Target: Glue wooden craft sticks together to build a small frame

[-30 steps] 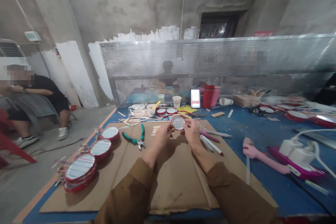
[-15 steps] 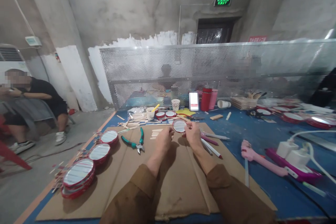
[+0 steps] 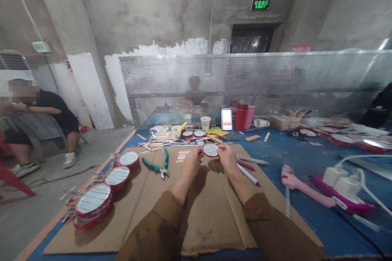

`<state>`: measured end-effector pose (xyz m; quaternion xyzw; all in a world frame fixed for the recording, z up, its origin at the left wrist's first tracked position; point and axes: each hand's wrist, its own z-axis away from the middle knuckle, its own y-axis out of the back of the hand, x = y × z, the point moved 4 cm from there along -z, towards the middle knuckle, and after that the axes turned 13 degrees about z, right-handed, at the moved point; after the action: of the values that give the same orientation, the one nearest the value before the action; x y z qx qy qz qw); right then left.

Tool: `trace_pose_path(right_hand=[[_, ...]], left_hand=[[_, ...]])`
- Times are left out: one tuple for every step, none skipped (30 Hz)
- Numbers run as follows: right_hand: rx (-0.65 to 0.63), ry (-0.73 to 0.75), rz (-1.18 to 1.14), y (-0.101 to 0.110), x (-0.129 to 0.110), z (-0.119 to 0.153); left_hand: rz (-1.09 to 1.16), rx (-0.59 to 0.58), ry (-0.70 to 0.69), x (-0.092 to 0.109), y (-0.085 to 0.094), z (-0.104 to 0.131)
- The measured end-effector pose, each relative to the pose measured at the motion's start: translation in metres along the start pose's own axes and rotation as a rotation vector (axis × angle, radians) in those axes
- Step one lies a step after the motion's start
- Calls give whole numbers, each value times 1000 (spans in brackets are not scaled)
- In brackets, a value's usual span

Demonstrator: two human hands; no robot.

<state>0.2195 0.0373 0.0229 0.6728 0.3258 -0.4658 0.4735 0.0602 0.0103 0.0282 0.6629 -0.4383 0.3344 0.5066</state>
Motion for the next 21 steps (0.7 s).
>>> trace_pose_path(right_hand=[[-1, 2, -2, 0, 0, 0], [-3, 3, -4, 0, -1, 0], [-5, 4, -5, 0, -1, 0], [-6, 4, -5, -1, -1, 0], [-7, 5, -5, -1, -1, 1], [-8, 6, -3, -1, -2, 1], [-7, 7, 1, -1, -2, 1], [-4, 8, 7, -1, -2, 2], [0, 9, 14, 1, -2, 2], [5, 10, 24, 2, -2, 2], [11, 10, 35, 4, -2, 2], [16, 10, 48, 7, -2, 2], [19, 11, 63, 9, -3, 2], [17, 14, 78, 11, -4, 3], [9, 18, 95, 12, -5, 4], [-5, 24, 111, 11, -7, 6], [-28, 32, 126, 9, -10, 9], [-59, 37, 140, 5, -12, 14], [-92, 42, 149, -1, -14, 19], [-134, 44, 157, -7, -16, 26], [-170, 45, 162, -15, -18, 33]], left_hand=[[-1, -6, -11, 0, 0, 0], [-1, -12, -23, 0, -1, -1], [0, -18, -35, -1, -1, -1], [2, -22, -44, -1, -2, -1], [0, -24, -48, -1, -2, -1], [-8, -28, -49, -2, -2, -1], [-28, -34, -51, -1, -1, -1], [-60, -39, -54, -1, 1, -1], [-103, -40, -54, 0, 4, -1], [-154, -38, -65, 1, 9, -1], [-207, -21, -61, 2, 15, -1], [-245, 9, -38, 2, 23, -2], [-261, 41, -47, 3, 32, -4], [-259, 90, -72, 5, 42, -5], [-248, 149, -92, 6, 53, -7], [-241, 226, -86, 6, 64, -8], [-224, 291, -78, 6, 75, -9], [-199, 351, -76, 5, 85, -10], [-183, 408, -66, 5, 93, -10], [-177, 465, -63, 6, 100, -9], [-179, 523, -53, 7, 106, -7]])
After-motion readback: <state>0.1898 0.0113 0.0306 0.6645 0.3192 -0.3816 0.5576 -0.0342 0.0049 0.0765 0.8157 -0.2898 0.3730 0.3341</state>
